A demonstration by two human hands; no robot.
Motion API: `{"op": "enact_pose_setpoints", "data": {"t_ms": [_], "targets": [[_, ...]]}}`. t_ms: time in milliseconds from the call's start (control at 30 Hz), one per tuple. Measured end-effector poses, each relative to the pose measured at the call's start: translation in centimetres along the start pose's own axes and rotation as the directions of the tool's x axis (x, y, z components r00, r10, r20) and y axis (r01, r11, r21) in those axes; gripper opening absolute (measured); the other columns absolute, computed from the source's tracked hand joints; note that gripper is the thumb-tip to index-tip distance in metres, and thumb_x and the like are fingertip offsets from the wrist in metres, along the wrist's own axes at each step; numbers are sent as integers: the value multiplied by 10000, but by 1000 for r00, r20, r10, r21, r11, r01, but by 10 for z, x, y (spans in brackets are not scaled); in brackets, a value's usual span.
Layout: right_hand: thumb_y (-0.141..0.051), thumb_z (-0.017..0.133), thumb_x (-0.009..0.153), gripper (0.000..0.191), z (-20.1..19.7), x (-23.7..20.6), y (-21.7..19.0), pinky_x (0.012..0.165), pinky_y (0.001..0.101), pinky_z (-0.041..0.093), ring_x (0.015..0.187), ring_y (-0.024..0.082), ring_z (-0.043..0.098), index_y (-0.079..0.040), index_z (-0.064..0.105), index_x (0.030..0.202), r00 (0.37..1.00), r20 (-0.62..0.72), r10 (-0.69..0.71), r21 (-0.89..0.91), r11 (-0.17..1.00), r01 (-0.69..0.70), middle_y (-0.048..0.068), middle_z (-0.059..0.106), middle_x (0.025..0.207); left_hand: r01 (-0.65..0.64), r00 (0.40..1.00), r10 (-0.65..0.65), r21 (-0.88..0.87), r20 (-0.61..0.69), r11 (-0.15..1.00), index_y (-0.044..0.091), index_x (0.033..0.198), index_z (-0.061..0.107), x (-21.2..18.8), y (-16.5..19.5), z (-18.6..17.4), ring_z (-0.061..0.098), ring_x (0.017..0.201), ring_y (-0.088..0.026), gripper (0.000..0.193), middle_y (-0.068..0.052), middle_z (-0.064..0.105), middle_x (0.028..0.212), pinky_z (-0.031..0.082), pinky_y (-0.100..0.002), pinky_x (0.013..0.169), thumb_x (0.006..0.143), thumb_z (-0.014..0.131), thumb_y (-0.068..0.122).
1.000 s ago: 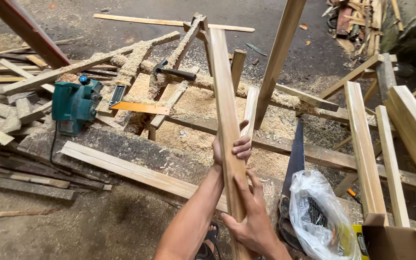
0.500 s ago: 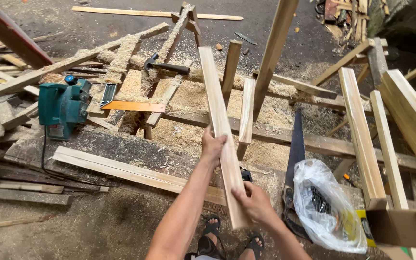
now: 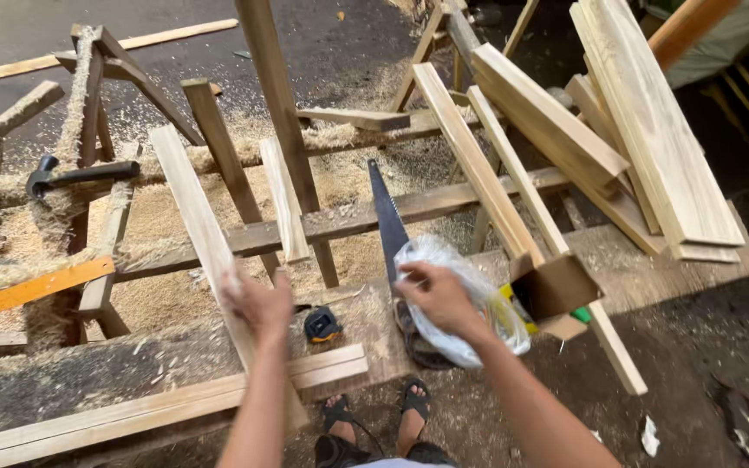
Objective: The person assembles a wooden frame on a workbench, hammering nails into the joints by hand while holding the frame steady. They use a try square to check alignment, reposition the frame, and sort and stack wooden strips and boards on the bench.
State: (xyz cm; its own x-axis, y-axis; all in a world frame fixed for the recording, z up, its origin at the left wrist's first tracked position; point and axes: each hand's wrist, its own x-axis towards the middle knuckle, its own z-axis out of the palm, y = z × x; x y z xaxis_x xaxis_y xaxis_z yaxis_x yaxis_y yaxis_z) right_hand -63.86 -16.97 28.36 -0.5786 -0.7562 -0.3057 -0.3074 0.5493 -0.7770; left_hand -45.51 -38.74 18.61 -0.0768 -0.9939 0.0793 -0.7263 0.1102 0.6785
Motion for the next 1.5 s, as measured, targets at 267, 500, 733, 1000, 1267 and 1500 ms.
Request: {"op": "enact_pose_setpoints", "data": {"t_ms": [267,500,733,1000,1267,1500], "targets": [[-299,722,912,444,-142,69,99,836,346,596,912,191,744,-79,690,1296,893,-434,117,-71,984,-163,116,774,1052,91,851,184,-482,492,871,111,1411,562,-103,136,36,539,1347,-243,531,-87,576,1457,461,-444,1103,903,691,199],[-403,832,793,645,-212,142,211,929,413,584,1033,318,737,-47,647,1299,921,-183,343,-425,818,-388,209,725,1165,124,774,283,-573,567,810,136,1306,658,-161,188,92,673,1176,-155,406,-9,748,1245,496,-381,968,901,683,141],[-466,888,707,982,-170,143,214,904,450,567,1028,385,692,44,404,1392,944,-84,319,-605,737,-303,276,689,1143,123,798,232,-527,557,841,131,1238,704,-184,215,104,711,1086,-135,342,-11,782,1151,540,-345,891,897,684,147],[-116,740,735,712,-222,128,156,627,346,647,791,252,744,-10,442,1373,952,-174,251,-36,965,-261,192,696,1043,123,813,196,-491,549,863,118,1231,705,-184,214,105,720,1098,-137,320,-33,785,1165,524,-314,889,915,670,158],[-397,322,1012,655,-239,139,196,659,388,624,819,276,721,107,491,1396,934,350,70,798,500,-336,255,722,1131,164,739,334,-637,585,754,67,1291,664,-208,244,108,710,1144,-207,361,-106,745,1254,558,-349,975,948,614,167],[-435,293,973,710,-200,146,218,653,394,600,778,256,667,115,481,1380,927,374,23,904,211,-370,250,655,1147,182,643,359,-590,677,787,61,1319,638,-220,248,84,703,1157,-199,397,-113,739,1219,555,-343,974,971,630,253]]}}
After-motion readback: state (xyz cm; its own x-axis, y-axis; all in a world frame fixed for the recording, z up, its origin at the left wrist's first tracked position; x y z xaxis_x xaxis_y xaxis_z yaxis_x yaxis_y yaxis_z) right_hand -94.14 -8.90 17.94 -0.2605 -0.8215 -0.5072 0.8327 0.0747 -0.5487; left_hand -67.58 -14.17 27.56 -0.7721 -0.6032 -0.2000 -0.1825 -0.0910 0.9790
